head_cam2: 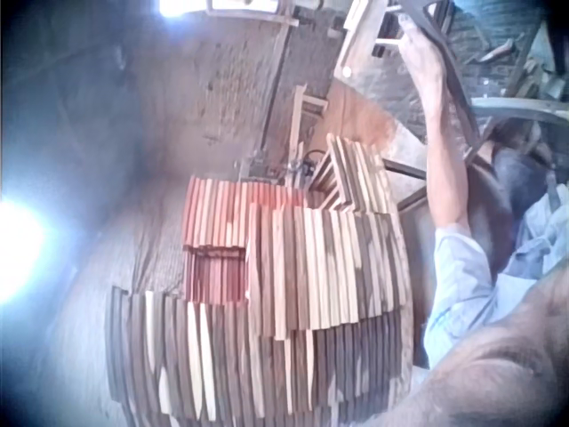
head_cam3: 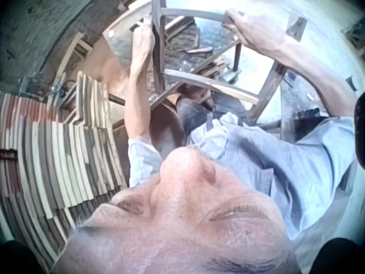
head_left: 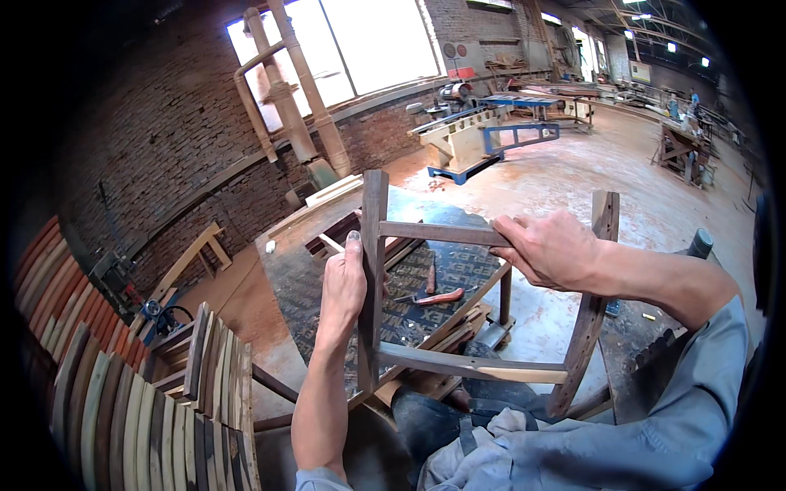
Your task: The person uses a chisel to carve and shape the joints of wooden chair frames. They repeatedly reposition the frames and remove wood shavings to refine the fit of the components.
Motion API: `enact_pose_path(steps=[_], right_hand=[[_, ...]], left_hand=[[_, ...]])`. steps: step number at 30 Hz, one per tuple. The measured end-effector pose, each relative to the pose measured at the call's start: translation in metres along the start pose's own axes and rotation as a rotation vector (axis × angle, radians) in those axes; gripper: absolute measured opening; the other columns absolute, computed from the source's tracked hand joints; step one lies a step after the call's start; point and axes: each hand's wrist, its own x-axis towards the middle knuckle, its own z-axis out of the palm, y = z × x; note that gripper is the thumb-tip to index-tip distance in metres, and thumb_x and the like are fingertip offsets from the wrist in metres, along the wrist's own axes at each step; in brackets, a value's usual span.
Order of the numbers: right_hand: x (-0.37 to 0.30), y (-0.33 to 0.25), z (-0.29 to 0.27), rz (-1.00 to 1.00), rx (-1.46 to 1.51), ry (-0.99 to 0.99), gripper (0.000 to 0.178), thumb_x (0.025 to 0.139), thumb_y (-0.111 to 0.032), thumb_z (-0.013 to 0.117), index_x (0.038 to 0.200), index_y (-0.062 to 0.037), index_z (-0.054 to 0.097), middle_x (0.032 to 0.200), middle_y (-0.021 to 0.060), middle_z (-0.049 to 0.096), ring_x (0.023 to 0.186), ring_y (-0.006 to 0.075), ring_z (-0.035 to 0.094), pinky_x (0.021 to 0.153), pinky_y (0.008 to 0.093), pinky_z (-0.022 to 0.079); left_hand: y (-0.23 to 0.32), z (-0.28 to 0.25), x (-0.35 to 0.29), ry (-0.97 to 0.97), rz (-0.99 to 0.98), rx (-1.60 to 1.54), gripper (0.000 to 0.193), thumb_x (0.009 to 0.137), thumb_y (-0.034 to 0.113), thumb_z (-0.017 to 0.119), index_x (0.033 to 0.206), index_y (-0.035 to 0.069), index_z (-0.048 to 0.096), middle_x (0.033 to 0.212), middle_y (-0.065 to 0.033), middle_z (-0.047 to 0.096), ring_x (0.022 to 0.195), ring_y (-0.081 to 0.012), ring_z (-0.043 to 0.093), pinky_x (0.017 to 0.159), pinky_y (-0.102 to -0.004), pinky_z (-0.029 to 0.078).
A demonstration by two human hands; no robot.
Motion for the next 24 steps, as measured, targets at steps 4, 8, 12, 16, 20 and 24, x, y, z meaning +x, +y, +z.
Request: enact_pose_path(steps=[4,8,12,16,20,24], right_hand=[[-0.014,0.008,-0.012,0.029,-0.025,-0.054,0.030,0.104,-0.032,0.057,0.106,-0.0017,0.054,0.078,0.0172,0.067,0.063,0.0365,0.068,0.052,0.0475,0.054],[-0.024,0.015,-0.018,0.038,-0.063,-0.039,0.033,0.105,-0.033,0.057,0.105,-0.0004,0.054,0.071,0.0172,0.066,0.059,0.0376,0.068,0.050,0.0483,0.052],[-0.025,0.013,-0.021,0.081,-0.056,-0.119,0.034,0.105,-0.033,0.055,0.107,0.0008,0.055,0.070,0.0173,0.066,0.060,0.0377,0.068,0.051,0.0482,0.052],[-0.029,0.010,-0.024,0.092,-0.073,-0.136,0.034,0.106,-0.032,0.053,0.110,0.0016,0.056,0.070,0.0175,0.067,0.062,0.0365,0.069,0.053,0.0474,0.053],[-0.043,0.018,-0.032,0.204,-0.034,-0.229,0.034,0.105,-0.033,0.056,0.111,0.0005,0.056,0.076,0.0174,0.069,0.063,0.0348,0.070,0.050,0.0457,0.054],[-0.020,0.008,-0.030,0.090,-0.079,-0.167,0.040,0.107,-0.034,0.053,0.115,0.0047,0.056,0.064,0.0151,0.066,0.060,0.0314,0.071,0.048,0.0440,0.054]], left_hand=[[0.017,0.020,-0.008,0.241,0.417,0.187,0.028,0.100,0.019,0.068,0.121,0.002,0.068,0.099,-0.0159,0.071,0.091,-0.0269,0.070,0.077,-0.0366,0.057],[0.024,0.038,-0.016,0.258,0.638,0.355,0.027,0.084,0.008,0.082,0.108,0.002,0.072,0.100,-0.0112,0.068,0.089,-0.0260,0.070,0.078,-0.0379,0.058],[0.019,0.049,-0.011,0.268,0.685,0.470,0.026,0.084,0.009,0.081,0.107,0.003,0.070,0.100,-0.0100,0.068,0.093,-0.0277,0.069,0.078,-0.0387,0.057],[0.023,0.064,-0.007,0.319,0.779,0.625,0.020,0.088,0.012,0.076,0.104,0.004,0.068,0.098,-0.0094,0.068,0.092,-0.0282,0.069,0.073,-0.0404,0.057],[0.035,0.091,-0.012,0.331,0.688,0.686,0.013,0.091,0.016,0.074,0.102,0.010,0.070,0.099,-0.0099,0.069,0.093,-0.0324,0.069,0.075,-0.0435,0.055],[0.032,0.066,-0.008,0.405,0.761,0.756,0.006,0.094,0.011,0.071,0.096,0.005,0.069,0.092,-0.0108,0.066,0.082,-0.0314,0.068,0.069,-0.0413,0.054]])
